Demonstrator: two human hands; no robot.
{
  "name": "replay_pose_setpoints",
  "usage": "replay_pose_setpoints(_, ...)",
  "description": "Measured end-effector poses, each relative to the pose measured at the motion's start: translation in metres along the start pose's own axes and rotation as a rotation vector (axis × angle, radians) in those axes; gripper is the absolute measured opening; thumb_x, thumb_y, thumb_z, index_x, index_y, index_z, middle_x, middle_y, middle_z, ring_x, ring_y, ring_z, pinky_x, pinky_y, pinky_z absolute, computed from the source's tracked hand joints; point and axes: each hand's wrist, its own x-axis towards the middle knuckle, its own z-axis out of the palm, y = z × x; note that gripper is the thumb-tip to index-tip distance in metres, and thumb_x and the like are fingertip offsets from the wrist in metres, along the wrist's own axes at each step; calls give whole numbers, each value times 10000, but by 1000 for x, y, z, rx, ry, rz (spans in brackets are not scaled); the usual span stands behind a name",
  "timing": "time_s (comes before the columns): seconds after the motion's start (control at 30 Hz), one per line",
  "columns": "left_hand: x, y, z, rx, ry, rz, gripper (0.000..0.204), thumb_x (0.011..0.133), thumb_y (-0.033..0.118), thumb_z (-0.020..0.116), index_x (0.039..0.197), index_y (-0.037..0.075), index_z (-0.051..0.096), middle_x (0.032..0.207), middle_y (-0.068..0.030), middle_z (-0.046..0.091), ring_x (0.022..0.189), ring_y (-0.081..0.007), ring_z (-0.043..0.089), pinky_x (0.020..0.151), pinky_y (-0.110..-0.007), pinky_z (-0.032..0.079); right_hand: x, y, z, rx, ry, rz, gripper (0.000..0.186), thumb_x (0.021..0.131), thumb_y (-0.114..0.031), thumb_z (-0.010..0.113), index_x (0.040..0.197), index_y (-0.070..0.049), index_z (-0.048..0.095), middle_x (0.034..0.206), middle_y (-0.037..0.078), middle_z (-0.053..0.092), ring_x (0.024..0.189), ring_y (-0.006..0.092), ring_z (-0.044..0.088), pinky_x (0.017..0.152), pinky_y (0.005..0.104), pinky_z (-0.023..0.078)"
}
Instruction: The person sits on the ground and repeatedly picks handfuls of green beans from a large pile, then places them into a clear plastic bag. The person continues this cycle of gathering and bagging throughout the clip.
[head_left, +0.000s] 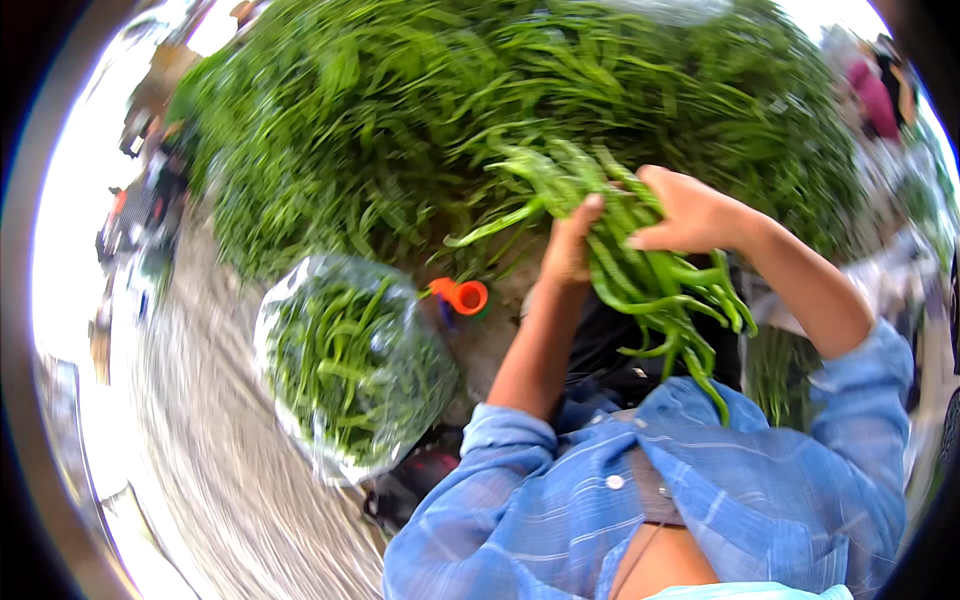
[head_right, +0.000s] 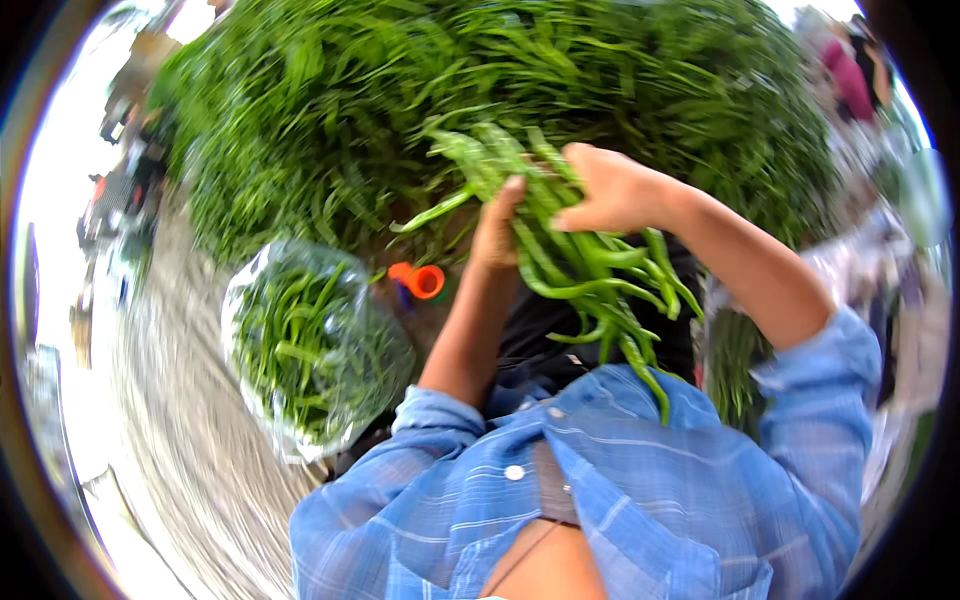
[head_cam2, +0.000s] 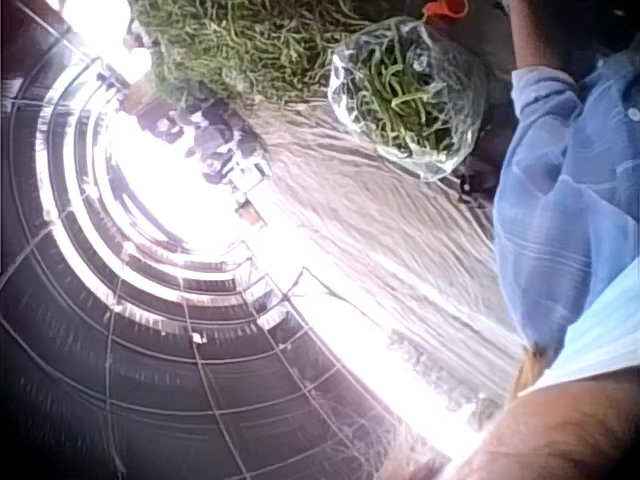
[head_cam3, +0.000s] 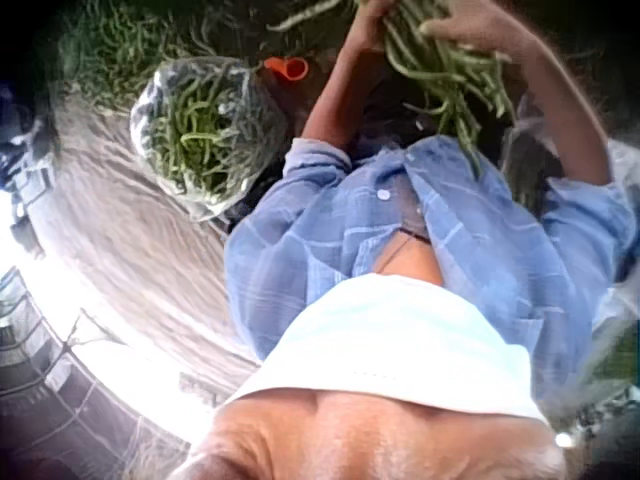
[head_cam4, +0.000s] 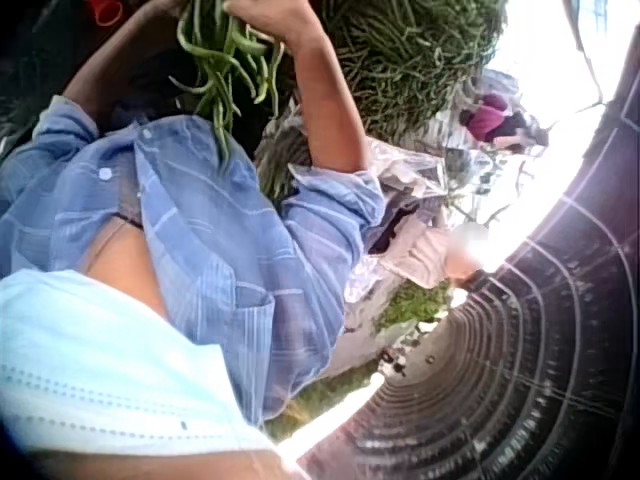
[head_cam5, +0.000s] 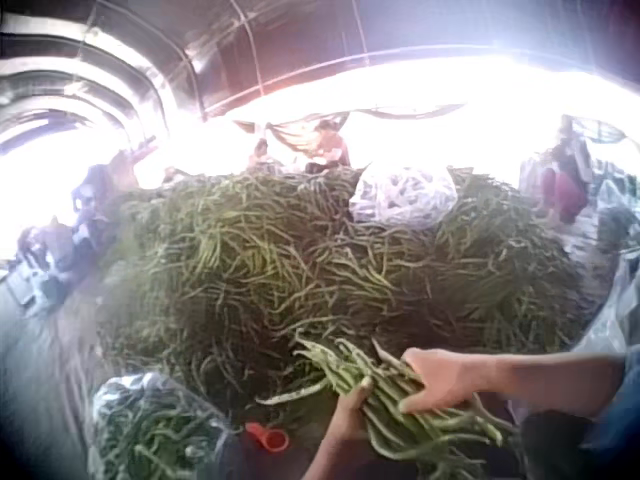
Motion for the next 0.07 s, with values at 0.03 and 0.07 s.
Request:
replay_pose_setpoints(0.03,0,-3,-20,15,66,-28,476,871,258,669,1255,18,525,1128,-115,625,1035,-231,608,921,-394,490,1,-5,0,65,-20,-49,537,713,-279,768,1081,37,538,985,192,588,967,283,596,857,379,465)
replay_pose_setpoints(0.07,-13,16,-34,24,114,29,476,871,258,669,1255,18,525,1128,-115,625,1035,-231,608,921,-394,490,-5,-15,-12,63,-82,-85,496,711,-218,747,1105,21,562,1051,188,604,1001,267,608,907,368,457)
